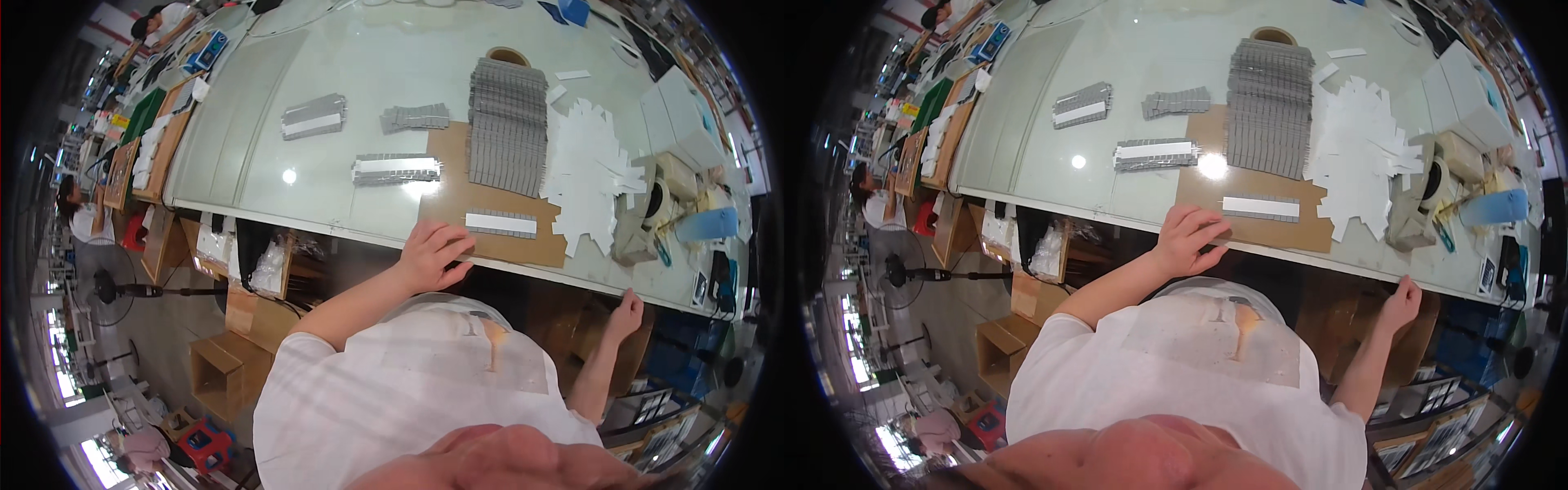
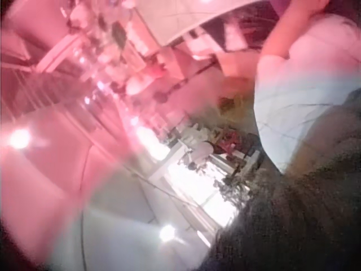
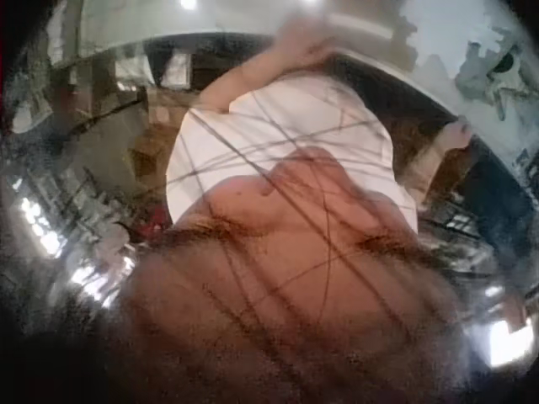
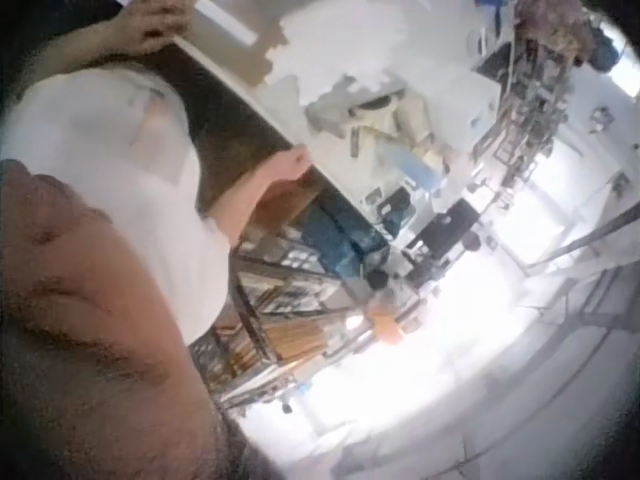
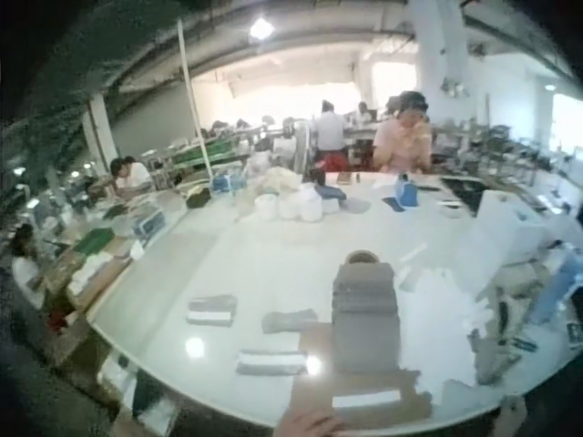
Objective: Assembling small metal plates onto an adhesive strip at a factory workbench.
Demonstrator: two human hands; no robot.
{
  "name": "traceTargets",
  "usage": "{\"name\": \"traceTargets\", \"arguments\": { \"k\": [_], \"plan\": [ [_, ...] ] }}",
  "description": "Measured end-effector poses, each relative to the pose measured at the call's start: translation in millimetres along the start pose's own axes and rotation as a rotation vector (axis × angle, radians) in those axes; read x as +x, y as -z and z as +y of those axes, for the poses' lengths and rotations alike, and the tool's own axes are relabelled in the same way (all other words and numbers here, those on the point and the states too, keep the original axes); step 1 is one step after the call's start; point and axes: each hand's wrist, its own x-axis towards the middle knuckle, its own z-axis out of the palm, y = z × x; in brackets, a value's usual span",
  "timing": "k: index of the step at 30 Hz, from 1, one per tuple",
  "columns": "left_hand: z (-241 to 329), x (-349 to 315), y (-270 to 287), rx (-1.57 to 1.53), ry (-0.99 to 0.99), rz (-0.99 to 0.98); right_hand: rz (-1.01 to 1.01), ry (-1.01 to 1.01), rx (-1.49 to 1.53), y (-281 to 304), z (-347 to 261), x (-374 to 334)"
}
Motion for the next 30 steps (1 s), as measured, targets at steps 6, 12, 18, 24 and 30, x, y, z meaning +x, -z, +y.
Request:
{"name": "traceTargets", "arguments": {
  "k": [6, 12, 18, 24, 30],
  "plan": [
    [29, 34, 11, -0.519, 0.057, -0.229, -0.870, 0.418, 0.185, -39, -166, -94],
    [45, 57, 32, -0.414, 0.485, -0.893, -1.369, 0.697, 0.039, -82, -230, -120],
    [34, 54, 34, -0.379, 0.580, -0.805, -1.081, 0.449, 0.199, -93, -213, -125],
    [18, 76, 7, -0.340, 0.603, -0.719, -0.903, 0.026, 0.338, -107, -219, -107],
    [8, 108, -13, -0.204, 0.607, -0.788, -0.510, 0.353, 0.161, -132, -208, -103]
  ]
}}
